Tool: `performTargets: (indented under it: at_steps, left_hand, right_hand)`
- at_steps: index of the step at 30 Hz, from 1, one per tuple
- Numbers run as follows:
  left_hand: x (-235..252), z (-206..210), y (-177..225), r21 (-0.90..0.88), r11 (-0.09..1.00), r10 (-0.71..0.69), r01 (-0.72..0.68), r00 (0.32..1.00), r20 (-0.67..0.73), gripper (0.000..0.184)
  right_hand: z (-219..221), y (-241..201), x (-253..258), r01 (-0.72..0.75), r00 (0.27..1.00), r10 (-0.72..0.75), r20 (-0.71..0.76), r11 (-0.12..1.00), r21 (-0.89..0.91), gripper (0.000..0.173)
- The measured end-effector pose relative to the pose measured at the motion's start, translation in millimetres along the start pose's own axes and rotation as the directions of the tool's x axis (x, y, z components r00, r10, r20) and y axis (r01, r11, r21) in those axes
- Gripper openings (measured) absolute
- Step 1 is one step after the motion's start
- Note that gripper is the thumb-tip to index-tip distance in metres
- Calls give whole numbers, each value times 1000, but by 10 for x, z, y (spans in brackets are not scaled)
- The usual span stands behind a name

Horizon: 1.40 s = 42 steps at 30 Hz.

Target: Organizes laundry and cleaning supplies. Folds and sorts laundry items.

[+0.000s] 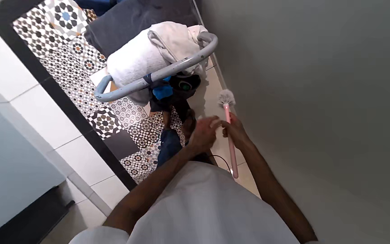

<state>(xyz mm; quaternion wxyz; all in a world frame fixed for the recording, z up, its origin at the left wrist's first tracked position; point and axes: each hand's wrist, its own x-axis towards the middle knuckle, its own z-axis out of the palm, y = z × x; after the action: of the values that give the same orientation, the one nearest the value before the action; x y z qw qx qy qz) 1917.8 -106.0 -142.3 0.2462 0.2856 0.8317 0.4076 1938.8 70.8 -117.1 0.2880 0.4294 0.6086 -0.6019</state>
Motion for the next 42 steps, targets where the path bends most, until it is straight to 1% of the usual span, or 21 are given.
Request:
performTargets:
  at_steps: [1,2,3,5,6,8,11,12,15,18,20,23,26,28,30,32,34,37,39,41,42]
  left_hand:
    - [87,-83,-134,-152,962,-226,227,974,23,45]
    - [204,-188,-255,-370,805,-470,465,879,82,46]
    - [391,-222,-430,-580,549,-666,602,734,132,52]
    - [804,-317,-785,-797,67,-850,600,453,270,81]
    - [944,-356,-942,-822,-43,-868,568,386,312,92]
    - [1145,-364,-1217,-819,-78,-918,569,280,282,92]
    - [1216,-334,-1447,-739,-36,-961,673,180,211,61]
    - [1168,-327,-1455,-676,34,-962,736,207,177,55]
    - [891,-433,-1187,-373,359,-899,855,424,106,43]
    - [726,-415,-1026,-348,352,-900,869,416,127,50]
    - [679,-241,-1201,-384,324,-900,865,406,156,48]
    - [569,-240,-1178,-368,337,-885,866,425,188,47]
    - [302,-304,-1115,-298,398,-870,868,460,178,48]
    - [249,-330,-1164,-327,390,-852,861,472,227,44]
    - [185,-360,-1167,-422,414,-781,806,553,290,39]
    - [46,-383,-1183,-545,430,-688,719,653,318,35]
    - [-145,-446,-1264,-586,451,-635,673,704,320,32]
    - [-654,-526,-1497,-476,493,-670,728,667,325,34]
    - [-1017,-673,-1850,-384,496,-732,779,613,298,35]
    - [-1531,-830,-2140,-324,417,-811,849,509,290,36]
    - [-1763,-948,-2304,-320,370,-847,872,458,270,36]
  right_hand:
    - [-52,-9,-14,-8,999,7,-35,1000,-22,61]
    - [-103,2,-55,-21,998,18,-54,999,-48,67]
    - [-143,25,-105,-36,997,29,-76,994,-99,66]
    - [-191,92,-200,-36,990,-5,-141,957,-288,58]
    - [-215,106,-250,-9,986,-59,-158,916,-400,58]
    - [-248,19,-362,103,974,-197,-113,826,-554,57]
    - [-284,-236,-447,295,921,-386,43,624,-724,49]
    - [-272,-348,-450,338,897,-432,96,530,-778,47]
    - [-92,-698,-341,417,833,-496,246,269,-868,43]
    - [342,-962,-91,409,826,-459,326,89,-908,43]
    - [722,-1099,248,338,897,-303,322,-1,-941,43]
    - [1316,-1184,724,349,918,-171,358,-81,-934,26]
    - [1795,-929,1047,389,901,-175,398,-82,-917,24]
    - [1931,-807,1230,364,922,-112,372,-83,-928,23]
    - [1872,-692,1318,372,918,-126,376,-58,-926,22]
    - [1772,-651,1336,446,872,-188,451,-72,-892,31]
    - [1664,-677,1297,547,759,-352,548,-112,-830,34]
    - [1355,-608,970,637,558,-618,554,-109,-763,32]
    - [1199,-554,858,659,463,-728,507,-100,-745,29]
    - [1131,-355,695,630,492,-732,471,-74,-773,29]
    - [1156,-227,677,594,556,-704,441,-34,-804,29]
